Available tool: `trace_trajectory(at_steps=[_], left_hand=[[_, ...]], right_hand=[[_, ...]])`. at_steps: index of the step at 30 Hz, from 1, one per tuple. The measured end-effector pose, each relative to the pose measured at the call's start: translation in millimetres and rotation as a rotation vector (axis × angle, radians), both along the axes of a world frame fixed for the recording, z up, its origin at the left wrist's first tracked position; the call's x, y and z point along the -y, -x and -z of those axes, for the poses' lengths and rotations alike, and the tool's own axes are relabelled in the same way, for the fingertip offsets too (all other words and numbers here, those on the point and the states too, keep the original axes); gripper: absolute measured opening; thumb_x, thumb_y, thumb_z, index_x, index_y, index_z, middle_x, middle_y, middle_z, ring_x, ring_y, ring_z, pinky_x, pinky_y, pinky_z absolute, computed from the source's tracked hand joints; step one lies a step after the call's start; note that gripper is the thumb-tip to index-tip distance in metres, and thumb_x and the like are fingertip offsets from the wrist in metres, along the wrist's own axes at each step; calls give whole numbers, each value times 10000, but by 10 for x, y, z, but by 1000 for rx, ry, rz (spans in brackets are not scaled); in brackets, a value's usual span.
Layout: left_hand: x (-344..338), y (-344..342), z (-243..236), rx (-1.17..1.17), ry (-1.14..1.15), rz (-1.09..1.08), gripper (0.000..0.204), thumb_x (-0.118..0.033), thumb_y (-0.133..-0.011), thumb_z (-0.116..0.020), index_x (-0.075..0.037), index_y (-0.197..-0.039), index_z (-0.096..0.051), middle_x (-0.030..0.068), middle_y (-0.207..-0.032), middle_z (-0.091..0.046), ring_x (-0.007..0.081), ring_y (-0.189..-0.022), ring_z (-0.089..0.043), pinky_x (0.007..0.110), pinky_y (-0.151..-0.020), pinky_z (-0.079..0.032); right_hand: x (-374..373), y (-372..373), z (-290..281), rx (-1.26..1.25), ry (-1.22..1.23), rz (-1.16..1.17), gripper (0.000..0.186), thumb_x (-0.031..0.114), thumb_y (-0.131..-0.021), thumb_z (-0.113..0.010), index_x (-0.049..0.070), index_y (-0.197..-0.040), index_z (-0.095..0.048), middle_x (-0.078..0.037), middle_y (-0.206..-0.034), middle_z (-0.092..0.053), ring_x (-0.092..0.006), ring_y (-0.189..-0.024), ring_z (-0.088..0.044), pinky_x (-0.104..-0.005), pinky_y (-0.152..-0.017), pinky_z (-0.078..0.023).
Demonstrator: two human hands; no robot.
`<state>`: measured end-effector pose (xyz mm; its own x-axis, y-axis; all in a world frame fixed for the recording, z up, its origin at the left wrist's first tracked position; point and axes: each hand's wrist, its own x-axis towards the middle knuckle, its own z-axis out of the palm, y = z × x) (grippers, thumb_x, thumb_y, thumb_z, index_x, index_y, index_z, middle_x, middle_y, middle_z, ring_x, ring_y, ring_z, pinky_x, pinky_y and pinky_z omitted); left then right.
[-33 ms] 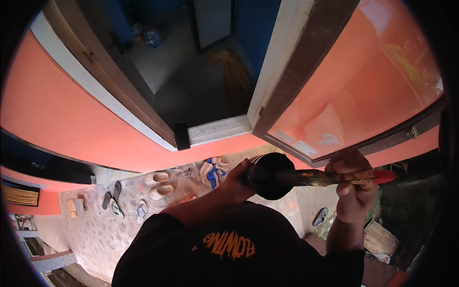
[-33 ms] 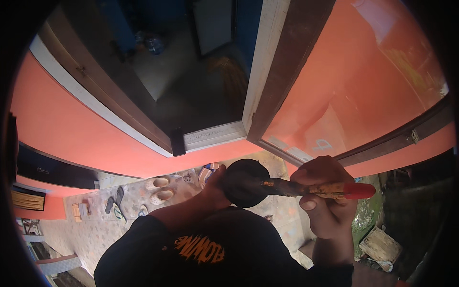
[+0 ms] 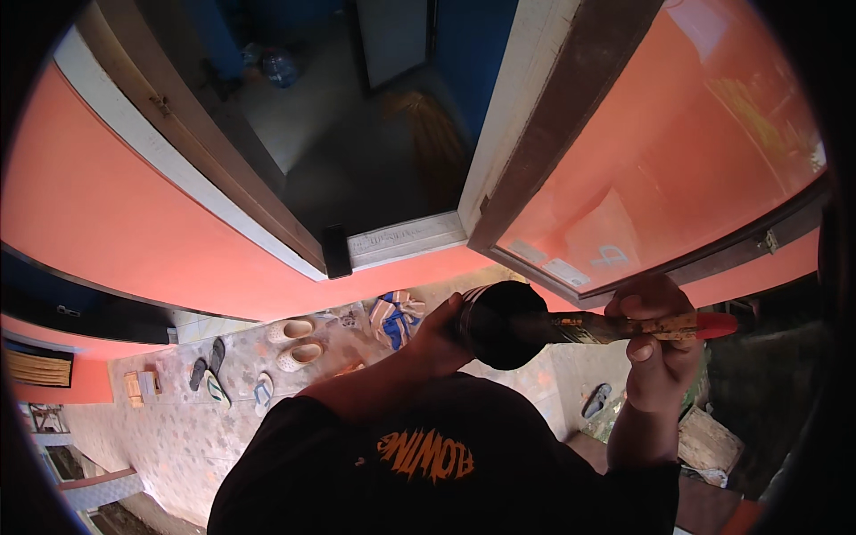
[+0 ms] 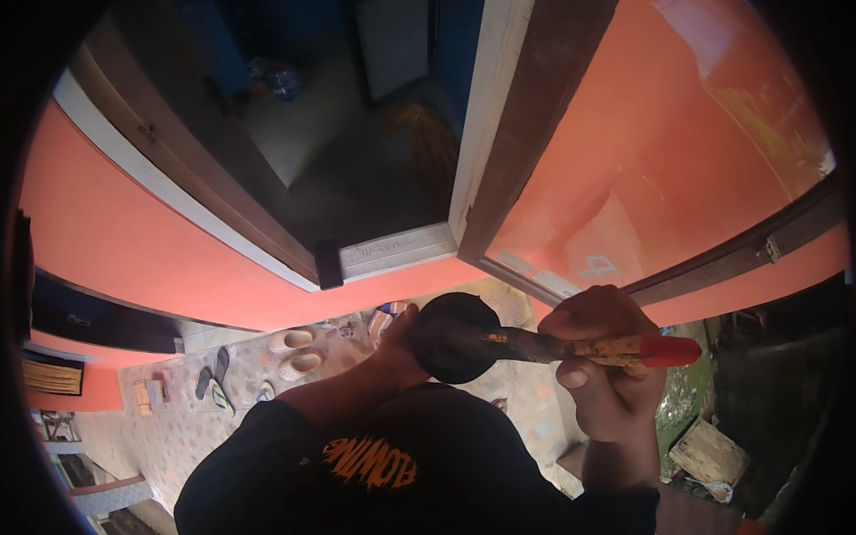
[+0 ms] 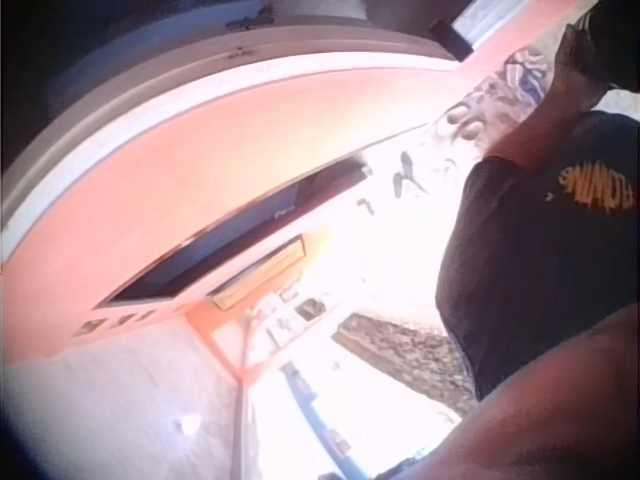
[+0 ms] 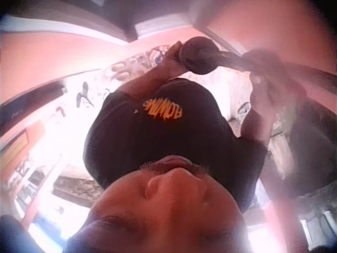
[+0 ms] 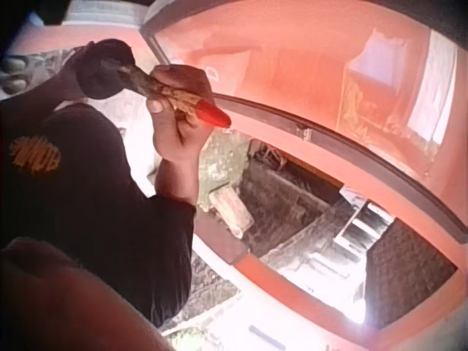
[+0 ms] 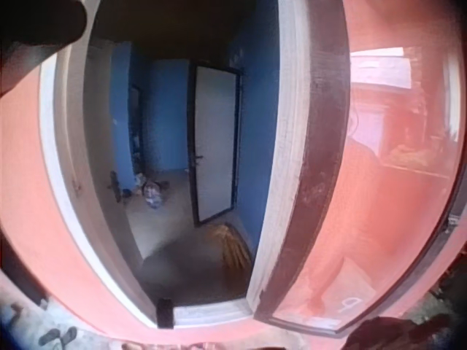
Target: The person paints the white door frame black using a paintbrush and a small paint can. They dip the brush into the paint and apply it to the vertical frame, then wipe the edge with a cloth.
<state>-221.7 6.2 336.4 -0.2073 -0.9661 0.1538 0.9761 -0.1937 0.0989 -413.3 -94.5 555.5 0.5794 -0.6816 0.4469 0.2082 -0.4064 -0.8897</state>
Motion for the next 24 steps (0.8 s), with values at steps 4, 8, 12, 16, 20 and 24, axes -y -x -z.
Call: trace_trajectory(at_steps=[4,8,12,16,20,24], left_hand=[[28,22,5,-21,-53,22,743,-560,-996,-525,-58,-1527,-394,139,-1520,-494,305,-1422,-450,499,-1206,-293],[108,-18,-67,3,-76,50,758,-574,-994,-515,-58,-1533,-383,149,-1517,-493,305,-1423,-450,497,-1207,-294],[95,6,-192,220,-113,8,886,-721,-958,-433,-60,-1543,-361,181,-1543,-438,351,-1420,-444,556,-1180,-347],[115,11,-267,277,-80,-6,845,-707,-978,-394,-73,-1536,-376,169,-1522,-465,339,-1398,-473,539,-1172,-368],[129,8,-307,344,-45,-40,815,-701,-987,-371,-92,-1528,-393,155,-1509,-481,321,-1393,-482,524,-1168,-376],[128,10,-339,327,-118,-25,824,-721,-976,-375,-107,-1524,-403,145,-1500,-490,307,-1388,-489,518,-1157,-391]], right_hand=[[47,0,-74,16,155,19,351,208,-832,-796,-30,-1071,-699,-142,-968,-652,-211,-873,-618,-326,-736,-493],[77,-69,-172,-98,196,-31,339,196,-808,-814,-11,-1059,-719,-129,-971,-695,-225,-851,-654,-330,-751,-512],[85,-209,-178,-413,421,-133,248,147,-800,-813,80,-1027,-741,-53,-958,-733,-253,-832,-647,-371,-784,-499],[65,-357,-97,-561,568,-115,208,152,-789,-815,116,-984,-751,-25,-946,-732,-243,-862,-635,-394,-832,-461],[86,-376,-116,-556,555,-91,205,159,-801,-812,100,-988,-750,-30,-959,-738,-248,-857,-636,-389,-824,-472],[127,-320,-222,-466,423,-35,214,162,-808,-811,82,-997,-751,-36,-963,-743,-259,-850,-636,-388,-820,-480]])
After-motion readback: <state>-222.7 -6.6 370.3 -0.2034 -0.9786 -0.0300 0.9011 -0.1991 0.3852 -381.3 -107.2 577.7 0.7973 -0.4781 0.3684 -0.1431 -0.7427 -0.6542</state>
